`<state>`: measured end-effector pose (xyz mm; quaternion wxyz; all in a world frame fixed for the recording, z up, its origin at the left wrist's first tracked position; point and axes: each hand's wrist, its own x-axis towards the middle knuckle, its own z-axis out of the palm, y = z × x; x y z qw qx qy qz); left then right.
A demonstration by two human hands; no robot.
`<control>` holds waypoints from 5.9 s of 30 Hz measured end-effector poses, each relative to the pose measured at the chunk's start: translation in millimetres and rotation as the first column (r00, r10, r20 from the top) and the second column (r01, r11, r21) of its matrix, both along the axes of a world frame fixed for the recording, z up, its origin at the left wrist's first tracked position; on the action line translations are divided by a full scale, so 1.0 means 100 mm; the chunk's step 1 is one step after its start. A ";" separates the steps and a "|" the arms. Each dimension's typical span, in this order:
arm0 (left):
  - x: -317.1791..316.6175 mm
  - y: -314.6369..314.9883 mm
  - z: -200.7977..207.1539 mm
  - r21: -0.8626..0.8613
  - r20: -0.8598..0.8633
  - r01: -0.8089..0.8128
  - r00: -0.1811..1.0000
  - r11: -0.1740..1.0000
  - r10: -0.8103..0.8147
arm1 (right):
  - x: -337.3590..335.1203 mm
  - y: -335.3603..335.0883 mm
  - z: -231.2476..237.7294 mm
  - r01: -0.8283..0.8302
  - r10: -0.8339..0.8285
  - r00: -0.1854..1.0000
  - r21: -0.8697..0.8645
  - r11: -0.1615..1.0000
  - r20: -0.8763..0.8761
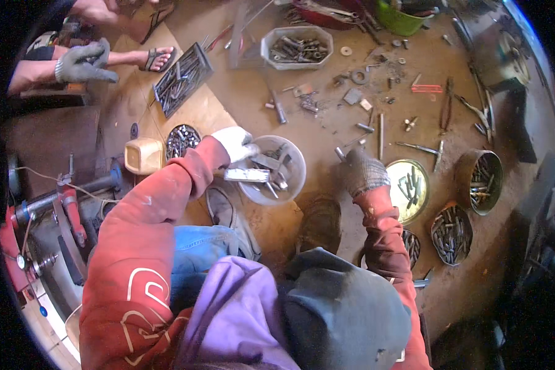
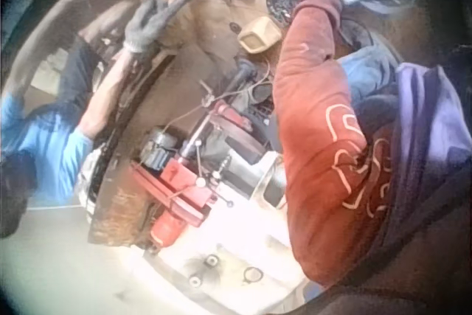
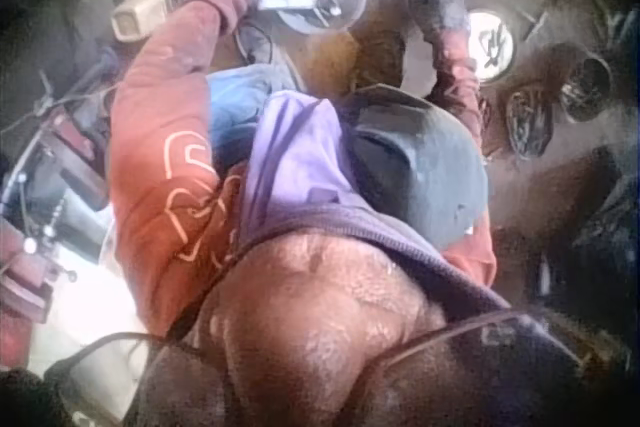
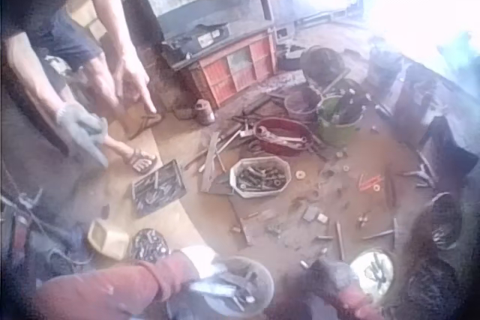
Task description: The person reaches into a container on a machine to retrieve metal parts, then sits on the floor to sort through various nuts, bolts, and scrap pieces from several containers, placing selected items into a small metal bowl.
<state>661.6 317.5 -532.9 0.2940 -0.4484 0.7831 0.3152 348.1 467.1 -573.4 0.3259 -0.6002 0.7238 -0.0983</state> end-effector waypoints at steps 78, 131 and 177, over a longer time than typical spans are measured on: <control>-0.28 -1.04 0.53 0.329 -0.102 -0.393 0.889 0.859 0.446 | -1.99 -0.01 -0.26 0.030 0.088 0.877 0.236 0.971 -0.473; 1.57 -0.11 -0.56 0.053 -0.637 -0.938 0.231 0.341 0.735 | 0.57 -1.75 1.03 -0.562 0.555 0.824 0.047 0.825 0.110; 1.60 -0.21 -0.13 -0.402 -0.382 -0.759 0.648 0.513 0.659 | 0.13 -0.83 -0.13 -0.334 0.250 0.939 0.457 0.824 0.235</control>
